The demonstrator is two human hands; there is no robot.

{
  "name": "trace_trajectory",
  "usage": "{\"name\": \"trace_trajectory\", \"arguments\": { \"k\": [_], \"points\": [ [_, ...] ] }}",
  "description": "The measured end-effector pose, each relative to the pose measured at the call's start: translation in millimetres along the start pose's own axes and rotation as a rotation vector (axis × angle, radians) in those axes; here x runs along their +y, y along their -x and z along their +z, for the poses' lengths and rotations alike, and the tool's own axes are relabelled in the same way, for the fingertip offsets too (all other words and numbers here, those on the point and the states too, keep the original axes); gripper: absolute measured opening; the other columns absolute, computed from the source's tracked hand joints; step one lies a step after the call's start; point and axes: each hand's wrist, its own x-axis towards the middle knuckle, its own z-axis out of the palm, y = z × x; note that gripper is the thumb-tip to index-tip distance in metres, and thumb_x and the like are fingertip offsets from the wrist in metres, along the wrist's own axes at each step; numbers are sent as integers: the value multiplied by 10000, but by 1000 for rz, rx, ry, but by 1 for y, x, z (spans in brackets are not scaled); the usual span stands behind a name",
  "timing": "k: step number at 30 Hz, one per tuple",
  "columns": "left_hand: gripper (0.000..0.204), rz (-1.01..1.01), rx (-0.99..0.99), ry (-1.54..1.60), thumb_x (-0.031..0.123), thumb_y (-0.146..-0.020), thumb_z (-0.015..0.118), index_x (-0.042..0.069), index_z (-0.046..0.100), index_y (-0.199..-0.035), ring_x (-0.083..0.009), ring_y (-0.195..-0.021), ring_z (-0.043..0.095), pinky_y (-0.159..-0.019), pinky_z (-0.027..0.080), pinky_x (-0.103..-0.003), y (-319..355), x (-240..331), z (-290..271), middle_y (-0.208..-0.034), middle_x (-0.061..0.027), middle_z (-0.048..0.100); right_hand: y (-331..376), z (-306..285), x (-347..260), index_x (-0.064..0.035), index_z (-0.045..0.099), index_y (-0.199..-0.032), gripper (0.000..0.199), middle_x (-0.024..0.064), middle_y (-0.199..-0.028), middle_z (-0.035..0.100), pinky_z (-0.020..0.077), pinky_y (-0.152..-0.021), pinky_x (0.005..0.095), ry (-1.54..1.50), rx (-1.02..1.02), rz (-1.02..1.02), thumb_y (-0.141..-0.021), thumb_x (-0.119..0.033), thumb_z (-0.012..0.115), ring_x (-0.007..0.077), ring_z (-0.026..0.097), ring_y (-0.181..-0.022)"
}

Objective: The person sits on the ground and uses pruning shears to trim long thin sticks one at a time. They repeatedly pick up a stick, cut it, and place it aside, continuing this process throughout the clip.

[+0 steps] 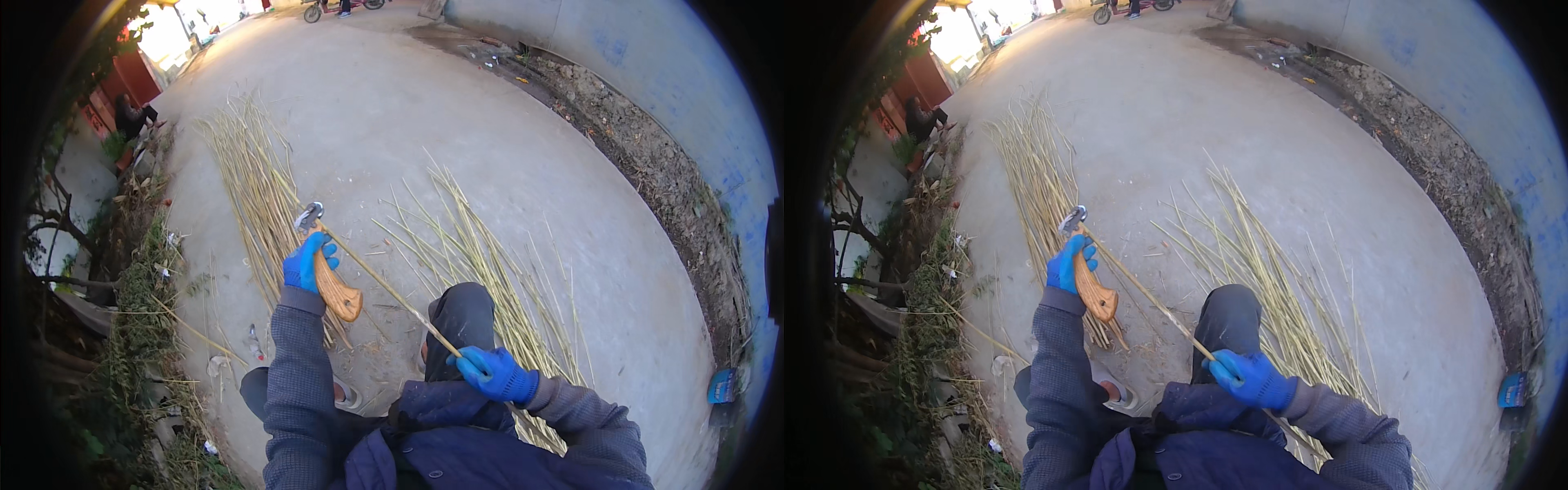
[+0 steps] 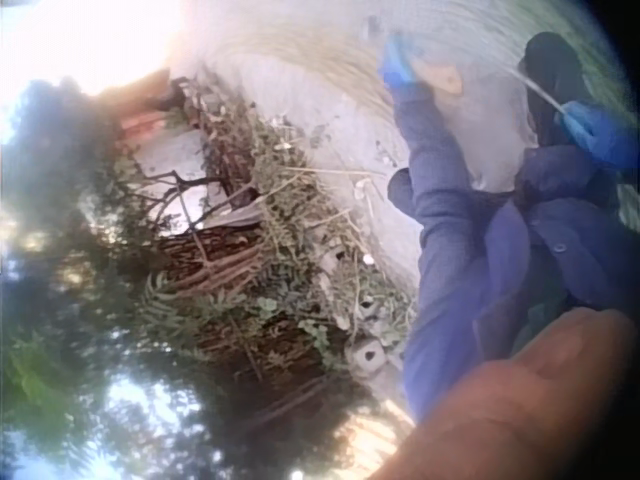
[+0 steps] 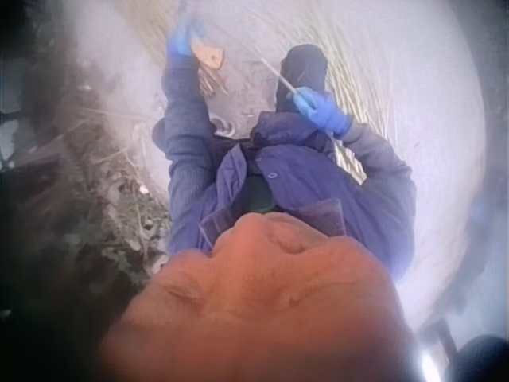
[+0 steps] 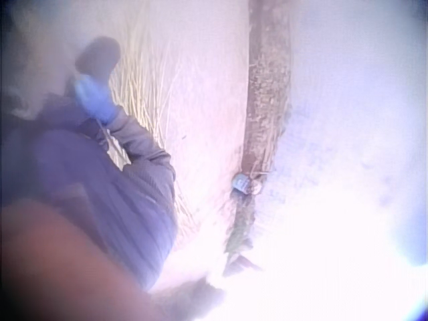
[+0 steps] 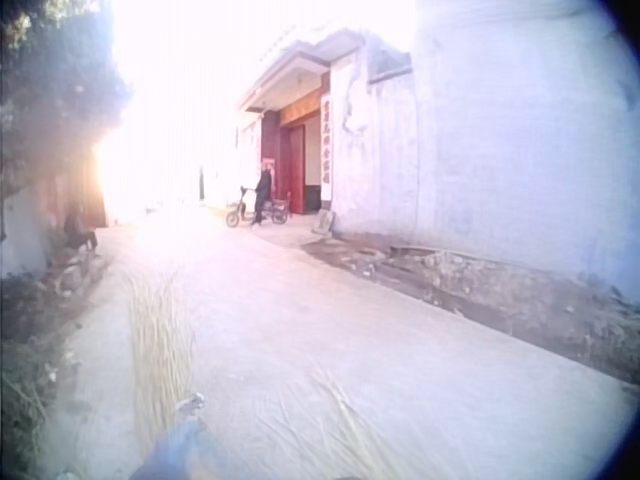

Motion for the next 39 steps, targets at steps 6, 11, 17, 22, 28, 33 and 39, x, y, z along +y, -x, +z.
{"name": "trace_trajectory", "arguments": {
  "k": [6, 11, 17, 22, 28, 33, 39],
  "points": [
    [356, 29, 16, -26, 211, -856, 716, -24, 625, -1108, -199, -773, 665, -599, 562, -307, -59, 32, -58, -935, -117, 672, 146, -33, 17, -16, 640, -1105, 254, 119, -639, 599, 484, -544, 391, 521, 1, -57, -896, -159, 650, 297, 615, -564],
    [323, -36, -79, -120, 199, -878, 699, -30, 628, -1095, -224, -732, 674, -555, 575, -325, -15, -3, -28, -918, -145, 675, 74, -41, 1, -14, 541, -1295, 432, 149, -730, 646, 510, -598, 367, 50, 1, 114, -908, -172, 648, 260, 657, -622],
    [321, -181, -167, -215, 208, -890, 689, -25, 632, -1104, -232, -696, 680, -564, 579, -323, 70, -48, 29, -872, -158, 686, -107, 4, -21, -41, 560, -1213, 319, 155, -743, 654, 532, -620, 377, 47, 22, -90, -957, -231, 577, 270, 678, -647],
    [371, -102, -86, -96, 241, -875, 708, -39, 632, -1107, -218, -660, 671, -556, 573, -311, 59, -18, 8, -863, -167, 691, -108, 40, -16, -59, 552, -899, 137, 129, -589, 555, 469, -489, 394, 422, 194, -353, -912, -175, 623, 301, 601, -513],
    [392, -200, -372, -189, 242, -874, 714, -49, 628, -1121, -213, -690, 685, -564, 579, -304, 48, -12, 22, -927, -172, 699, -4, 3, -1, -79, 527, -834, 142, 125, -520, 480, 423, -447, 415, 380, 245, -178, -868, -128, 656, 308, 532, -439],
    [363, -217, -383, -213, 232, -890, 701, -40, 613, -1114, -217, -732, 700, -589, 593, -310, 65, -37, 66, -905, -159, 694, 23, -7, -7, -75, 539, -842, 122, 126, -512, 476, 395, -415, 419, 654, 314, -178, -866, -118, 651, 301, 524, -426],
    [325, -263, -372, -197, 228, -897, 685, -29, 639, -1091, -189, -640, 642, -564, 563, -307, 101, -57, 74, -806, -125, 663, 13, 1, 5, -80, 544, -821, 120, 131, -504, 473, 392, -409, 419, 497, 299, -159, -863, -121, 649, 312, 521, -425]
  ]
}}
